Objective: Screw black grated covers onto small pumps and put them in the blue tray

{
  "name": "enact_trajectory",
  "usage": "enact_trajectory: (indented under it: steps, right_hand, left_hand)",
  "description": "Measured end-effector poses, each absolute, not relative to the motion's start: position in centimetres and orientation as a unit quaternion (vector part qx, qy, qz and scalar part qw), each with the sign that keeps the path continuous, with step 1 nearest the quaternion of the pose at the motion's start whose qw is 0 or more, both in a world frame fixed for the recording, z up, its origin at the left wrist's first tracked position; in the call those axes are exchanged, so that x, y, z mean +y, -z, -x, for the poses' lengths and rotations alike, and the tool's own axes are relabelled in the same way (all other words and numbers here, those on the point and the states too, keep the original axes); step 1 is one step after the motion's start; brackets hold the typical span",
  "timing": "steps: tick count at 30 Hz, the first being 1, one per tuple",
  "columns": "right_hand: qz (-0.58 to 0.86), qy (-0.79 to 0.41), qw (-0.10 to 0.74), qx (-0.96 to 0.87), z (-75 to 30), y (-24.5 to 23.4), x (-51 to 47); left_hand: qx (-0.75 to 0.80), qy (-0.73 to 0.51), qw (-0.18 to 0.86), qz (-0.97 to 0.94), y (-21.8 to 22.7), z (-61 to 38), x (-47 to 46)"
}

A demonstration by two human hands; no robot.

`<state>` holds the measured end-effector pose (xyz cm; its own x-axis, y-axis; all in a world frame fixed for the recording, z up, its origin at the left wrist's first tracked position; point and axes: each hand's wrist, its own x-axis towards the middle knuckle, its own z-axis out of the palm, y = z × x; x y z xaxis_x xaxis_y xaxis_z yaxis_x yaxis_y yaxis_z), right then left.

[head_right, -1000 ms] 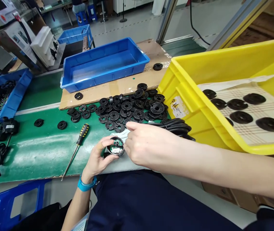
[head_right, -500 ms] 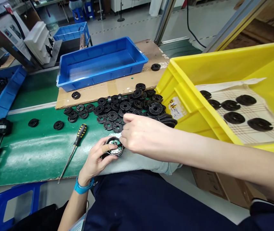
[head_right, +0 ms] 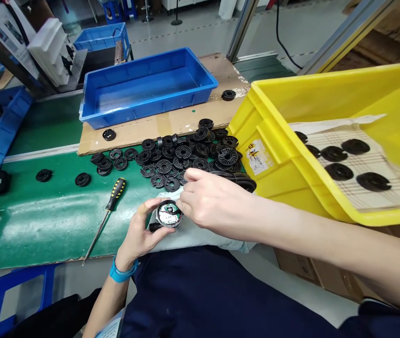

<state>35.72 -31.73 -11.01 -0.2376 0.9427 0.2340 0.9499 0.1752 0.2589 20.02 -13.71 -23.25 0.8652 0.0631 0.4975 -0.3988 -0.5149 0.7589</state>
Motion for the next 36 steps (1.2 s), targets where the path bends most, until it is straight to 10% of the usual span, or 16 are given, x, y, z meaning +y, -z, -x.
enact_trajectory:
  steps: [36]
  right_hand:
    - [0.596, 0.186, -0.029, -0.781, -34.6, 10.1, -31.2]
  left_hand:
    - [-0.082, -0.332, 0.43, -0.836, 24.2, -19.8, -15.0]
